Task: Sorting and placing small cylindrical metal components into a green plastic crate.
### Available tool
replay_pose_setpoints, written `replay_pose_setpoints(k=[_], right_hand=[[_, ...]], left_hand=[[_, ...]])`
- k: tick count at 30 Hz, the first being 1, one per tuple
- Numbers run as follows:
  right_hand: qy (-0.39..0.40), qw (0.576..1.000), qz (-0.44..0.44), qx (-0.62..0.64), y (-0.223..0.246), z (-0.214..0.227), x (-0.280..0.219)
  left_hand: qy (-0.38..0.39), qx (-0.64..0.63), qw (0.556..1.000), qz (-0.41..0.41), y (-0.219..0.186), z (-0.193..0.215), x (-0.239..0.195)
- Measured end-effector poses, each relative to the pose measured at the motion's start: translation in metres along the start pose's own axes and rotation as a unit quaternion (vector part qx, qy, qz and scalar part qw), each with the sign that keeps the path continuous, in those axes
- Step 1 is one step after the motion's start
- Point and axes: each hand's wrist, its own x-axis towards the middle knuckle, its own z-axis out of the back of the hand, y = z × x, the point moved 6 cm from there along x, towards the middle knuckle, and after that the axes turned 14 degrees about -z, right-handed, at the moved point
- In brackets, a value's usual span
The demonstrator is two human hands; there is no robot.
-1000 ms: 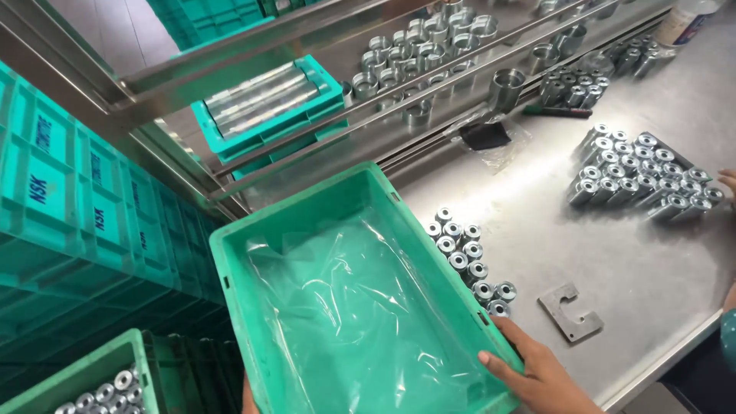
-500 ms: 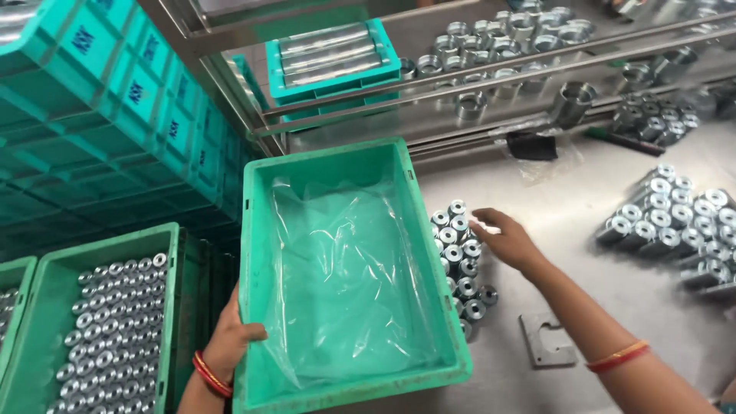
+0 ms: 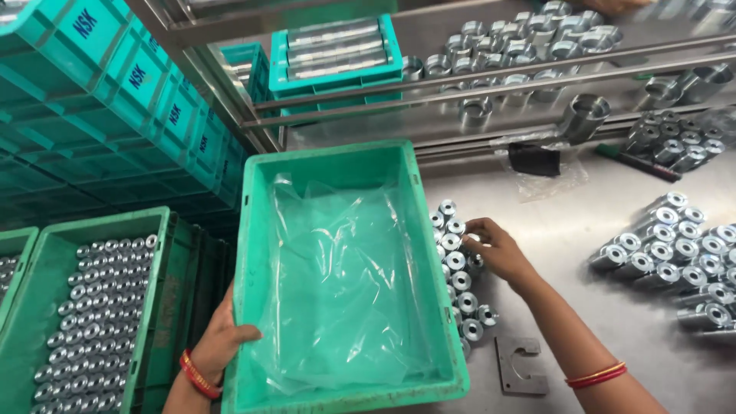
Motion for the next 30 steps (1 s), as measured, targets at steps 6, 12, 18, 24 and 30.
replay_pose_setpoints(k=[6, 12, 18, 24, 30], right_hand=[[0.015, 0.992, -0.041, -0.114, -0.004, 0.045, -0.052], [0.114, 0.939, -0.075, -0.315, 0.021, 0.009, -0.151], [0.043, 0.921, -0.064, -0.383, 0.041, -0.023, -0.184], [0.003, 0.924, -0.045, -0.38, 0.031, -0.027, -0.183], [-0.032, 0.929, -0.045, -0.366, 0.029, -0.026, -0.188]], left_hand=[[-0.012, 0.153, 0.988, -0.017, 0.04, 0.031, -0.004], [-0.097, 0.407, 0.894, -0.159, -0.067, -0.036, -0.044], [-0.111, 0.38, 0.885, -0.243, -0.078, -0.118, -0.071], [-0.106, 0.378, 0.873, -0.288, -0.066, -0.158, -0.087], [-0.052, 0.367, 0.871, -0.321, -0.071, -0.204, -0.091]])
